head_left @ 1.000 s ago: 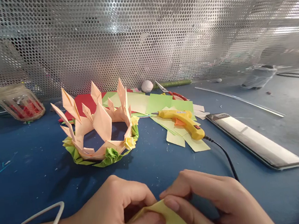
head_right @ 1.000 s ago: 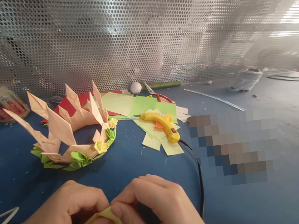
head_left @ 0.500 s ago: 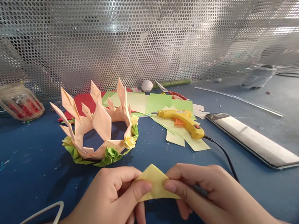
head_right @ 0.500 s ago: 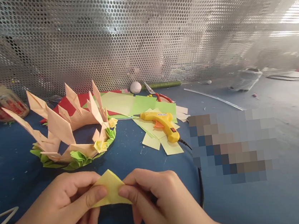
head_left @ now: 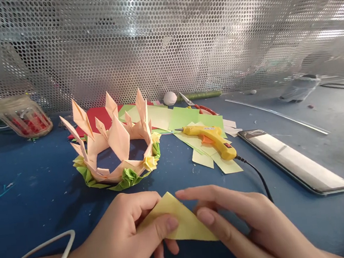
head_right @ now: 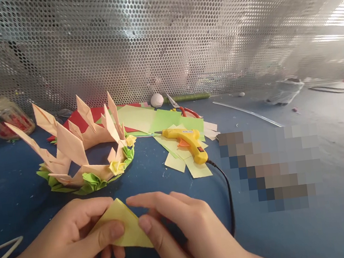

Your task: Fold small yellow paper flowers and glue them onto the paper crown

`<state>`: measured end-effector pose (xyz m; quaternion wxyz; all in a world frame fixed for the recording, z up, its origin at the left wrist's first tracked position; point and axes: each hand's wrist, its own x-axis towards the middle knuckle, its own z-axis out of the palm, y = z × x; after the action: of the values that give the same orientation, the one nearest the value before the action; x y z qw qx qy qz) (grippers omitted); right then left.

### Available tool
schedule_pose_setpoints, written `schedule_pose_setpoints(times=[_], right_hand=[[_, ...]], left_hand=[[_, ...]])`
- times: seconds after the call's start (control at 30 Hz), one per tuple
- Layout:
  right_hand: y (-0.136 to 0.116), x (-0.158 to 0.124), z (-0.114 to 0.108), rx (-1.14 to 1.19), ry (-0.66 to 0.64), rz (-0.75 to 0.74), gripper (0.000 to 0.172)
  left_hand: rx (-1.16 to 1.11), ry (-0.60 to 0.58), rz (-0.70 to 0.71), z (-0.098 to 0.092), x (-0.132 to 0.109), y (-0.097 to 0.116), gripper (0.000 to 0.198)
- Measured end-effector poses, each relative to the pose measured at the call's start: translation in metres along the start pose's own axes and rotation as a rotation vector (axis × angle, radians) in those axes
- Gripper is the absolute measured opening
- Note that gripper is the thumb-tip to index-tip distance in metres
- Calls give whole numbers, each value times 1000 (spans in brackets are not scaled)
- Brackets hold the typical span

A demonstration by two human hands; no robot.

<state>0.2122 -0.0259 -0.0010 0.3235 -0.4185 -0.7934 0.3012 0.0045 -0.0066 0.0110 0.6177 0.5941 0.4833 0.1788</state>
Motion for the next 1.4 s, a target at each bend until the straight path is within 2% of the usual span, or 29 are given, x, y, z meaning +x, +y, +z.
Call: schedule_pose_setpoints(times=[0.07,0.2,0.37,0.57,0.7,0.87,1.03,1.23,1.4], right_hand=[[1,1,-2,-54,82,-83,32],[4,4,-2,-43,54,-213,35],[3,7,-4,12,10,-234,37],[0,8,-8,53,-23,-260,56],[1,7,-6,7,87,-258,51],[4,5,-6,0,26,-256,51],[10,1,-5,-101,39,-303,47],[11,0,-4,-117,28,-325,44],[14,-2,-4,-131,-20,-348,42]], left_hand=[[-55,-12,-23,-2,1,0,24],[-164,-54,-12,-5,4,0,26],[-232,-56,21,-7,6,-4,26],[-224,-20,37,-7,10,-6,28],[-226,33,-14,-6,10,-1,23],[-220,57,-35,-5,9,1,21],[-224,61,-30,-5,9,-1,23],[-149,46,15,-6,10,-5,29],[-185,18,11,-6,11,-2,24]])
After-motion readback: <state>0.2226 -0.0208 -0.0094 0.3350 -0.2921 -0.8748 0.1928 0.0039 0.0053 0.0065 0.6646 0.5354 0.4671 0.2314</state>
